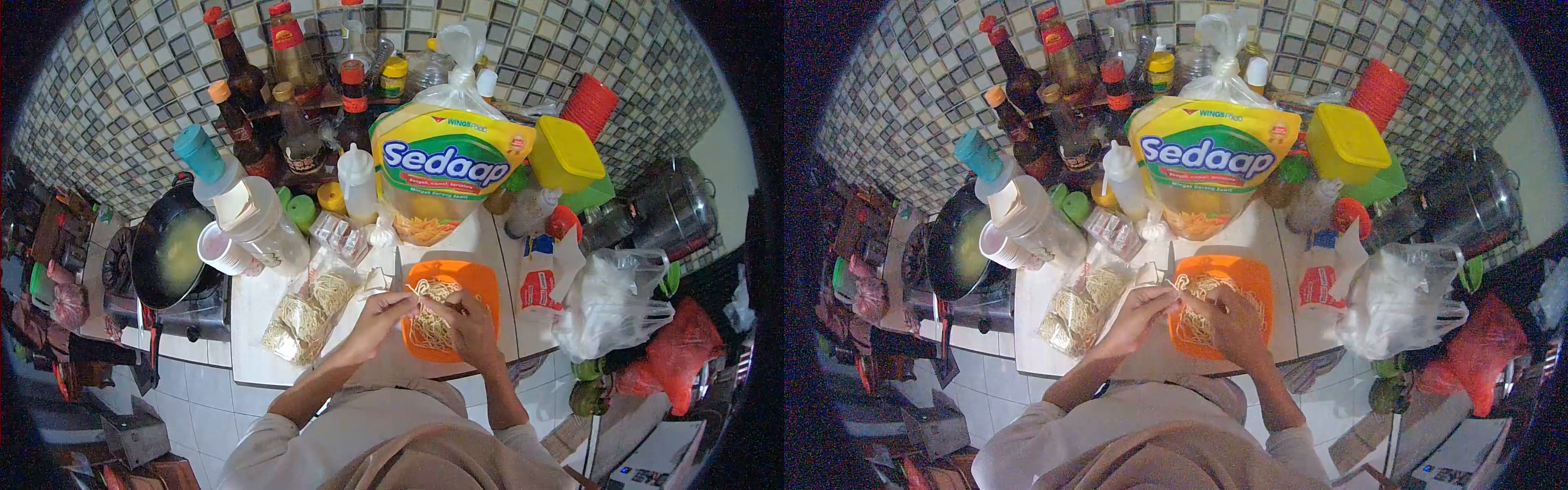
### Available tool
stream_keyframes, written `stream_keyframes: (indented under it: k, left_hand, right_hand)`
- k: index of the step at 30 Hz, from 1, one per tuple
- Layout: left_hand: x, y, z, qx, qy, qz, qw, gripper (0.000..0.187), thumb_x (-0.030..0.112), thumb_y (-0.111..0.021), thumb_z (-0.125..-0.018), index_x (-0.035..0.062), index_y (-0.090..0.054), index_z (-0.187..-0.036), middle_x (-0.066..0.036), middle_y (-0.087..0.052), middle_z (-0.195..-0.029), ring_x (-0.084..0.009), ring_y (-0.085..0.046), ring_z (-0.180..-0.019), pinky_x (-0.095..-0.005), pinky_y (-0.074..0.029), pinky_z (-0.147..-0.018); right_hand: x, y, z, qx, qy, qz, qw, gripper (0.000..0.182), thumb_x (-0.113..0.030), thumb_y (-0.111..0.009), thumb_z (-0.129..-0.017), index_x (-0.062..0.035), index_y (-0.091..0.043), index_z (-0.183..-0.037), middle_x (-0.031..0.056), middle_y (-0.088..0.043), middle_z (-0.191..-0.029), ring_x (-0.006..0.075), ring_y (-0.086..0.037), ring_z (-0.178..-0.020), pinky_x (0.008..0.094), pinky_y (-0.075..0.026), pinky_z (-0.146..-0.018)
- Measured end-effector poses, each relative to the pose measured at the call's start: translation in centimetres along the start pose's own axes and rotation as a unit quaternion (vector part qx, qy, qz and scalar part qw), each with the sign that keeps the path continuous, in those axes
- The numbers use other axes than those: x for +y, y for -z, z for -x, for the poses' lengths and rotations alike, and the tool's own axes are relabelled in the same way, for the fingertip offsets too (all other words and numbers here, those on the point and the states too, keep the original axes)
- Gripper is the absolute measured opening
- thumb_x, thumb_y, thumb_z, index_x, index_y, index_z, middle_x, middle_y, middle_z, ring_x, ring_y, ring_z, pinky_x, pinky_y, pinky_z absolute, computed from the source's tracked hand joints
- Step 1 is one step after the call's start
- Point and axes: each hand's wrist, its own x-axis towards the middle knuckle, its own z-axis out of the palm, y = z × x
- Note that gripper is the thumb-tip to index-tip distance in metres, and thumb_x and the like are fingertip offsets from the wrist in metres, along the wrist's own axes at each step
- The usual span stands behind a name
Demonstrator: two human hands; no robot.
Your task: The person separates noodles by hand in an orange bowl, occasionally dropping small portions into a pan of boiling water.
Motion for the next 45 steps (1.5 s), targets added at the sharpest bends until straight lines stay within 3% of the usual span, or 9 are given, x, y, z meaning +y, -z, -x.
stream_keyframes:
  k: [12,16,22,24,27,32,39,41,45]
  left_hand:
    - [-0.3,-0.3,0.2,0.026,-0.053,-0.024,0.998,0.026,0.023,-0.052,-0.086,-0.0019,-0.061,-0.09,-0.001,-0.059,-0.076,-0.0069,-0.051,-0.074,-0.022,-0.04,-0.071]
    - [0.1,-0.7,0.7,0.05,-0.066,-0.044,0.996,0.025,0.022,-0.052,-0.086,-0.0016,-0.06,-0.092,-0.002,-0.059,-0.075,-0.006,-0.052,-0.072,-0.0204,-0.04,-0.067]
    - [-0.2,-0.9,0.9,0.076,-0.112,-0.104,0.985,0.02,0.016,-0.051,-0.086,-0.0021,-0.059,-0.092,-0.003,-0.059,-0.073,-0.0053,-0.052,-0.07,-0.0192,-0.039,-0.061]
    - [-0.2,-0.9,1.0,0.073,-0.126,-0.139,0.98,0.019,0.014,-0.051,-0.086,-0.0027,-0.058,-0.092,-0.003,-0.058,-0.073,-0.0053,-0.052,-0.069,-0.0194,-0.039,-0.06]
    - [-0.2,-1.1,1.1,0.006,-0.175,-0.228,0.958,0.016,0.011,-0.053,-0.083,-0.0018,-0.059,-0.091,-0.007,-0.059,-0.073,-0.0102,-0.054,-0.067,-0.0222,-0.04,-0.059]
    - [-0.5,-1.5,1.0,-0.032,-0.172,-0.344,0.923,0.012,0.011,-0.056,-0.079,0.0021,-0.061,-0.086,-0.014,-0.058,-0.073,-0.0266,-0.055,-0.067,-0.0328,-0.042,-0.059]
    - [0.0,-1.6,0.9,-0.043,-0.228,-0.442,0.866,0.012,0.009,-0.056,-0.077,0.0007,-0.061,-0.083,-0.014,-0.058,-0.072,-0.0288,-0.054,-0.068,-0.0372,-0.041,-0.062]
    - [-0.4,-1.3,0.5,-0.022,-0.289,-0.478,0.829,0.01,0.007,-0.055,-0.074,0.0004,-0.061,-0.08,-0.013,-0.058,-0.072,-0.0289,-0.054,-0.068,-0.0382,-0.04,-0.063]
    - [0.1,-1.8,0.6,0.013,-0.317,-0.488,0.813,0.012,0.004,-0.054,-0.074,0.0005,-0.061,-0.082,-0.013,-0.059,-0.071,-0.0291,-0.054,-0.067,-0.0377,-0.041,-0.063]
  right_hand:
    - [-1.3,1.1,-0.4,-0.044,-0.017,-0.033,0.998,0.044,0.001,-0.047,-0.073,-0.016,-0.055,-0.112,0.0076,-0.047,-0.079,0.0228,-0.05,-0.071,0.0337,-0.043,-0.065]
    - [-1.0,0.7,0.0,-0.024,-0.02,-0.057,0.998,0.05,0.006,-0.048,-0.064,-0.0144,-0.058,-0.108,0.007,-0.042,-0.074,0.0221,-0.045,-0.067,0.0311,-0.038,-0.061]
    - [-0.5,0.3,0.1,0.05,-0.062,-0.096,0.992,0.031,0.001,-0.053,-0.072,-0.009,-0.06,-0.1,0.0087,-0.055,-0.08,0.0229,-0.053,-0.068,0.0305,-0.043,-0.06]
    - [-0.5,0.8,0.0,0.03,-0.161,-0.114,0.98,0.015,-0.005,-0.057,-0.076,-0.0053,-0.062,-0.09,0.0098,-0.059,-0.08,0.0223,-0.055,-0.067,0.0299,-0.044,-0.06]
    - [-0.2,1.1,-0.5,0.052,-0.17,-0.127,0.976,0.01,-0.008,-0.061,-0.074,-0.0038,-0.063,-0.083,0.0097,-0.058,-0.077,0.0212,-0.056,-0.065,0.0295,-0.044,-0.059]
    - [0.5,1.5,-1.1,0.059,-0.075,-0.029,0.995,0.008,-0.012,-0.061,-0.073,-0.0071,-0.061,-0.079,0.0073,-0.057,-0.074,0.0232,-0.057,-0.067,0.0322,-0.045,-0.061]
    - [-0.3,1.9,-1.6,0.02,-0.049,-0.018,0.998,0.011,-0.011,-0.067,-0.067,-0.0059,-0.06,-0.075,0.0063,-0.056,-0.073,0.0235,-0.056,-0.067,0.0326,-0.044,-0.059]
    - [-0.5,1.8,-1.6,0.024,-0.04,-0.019,0.999,0.011,-0.011,-0.067,-0.067,-0.0062,-0.06,-0.075,0.0064,-0.056,-0.073,0.0235,-0.056,-0.067,0.0326,-0.044,-0.058]
    - [-0.6,0.7,-1.0,0.053,-0.016,-0.004,0.998,0.013,-0.015,-0.065,-0.068,-0.0106,-0.06,-0.079,0.0059,-0.056,-0.074,0.0237,-0.055,-0.068,0.0344,-0.044,-0.06]
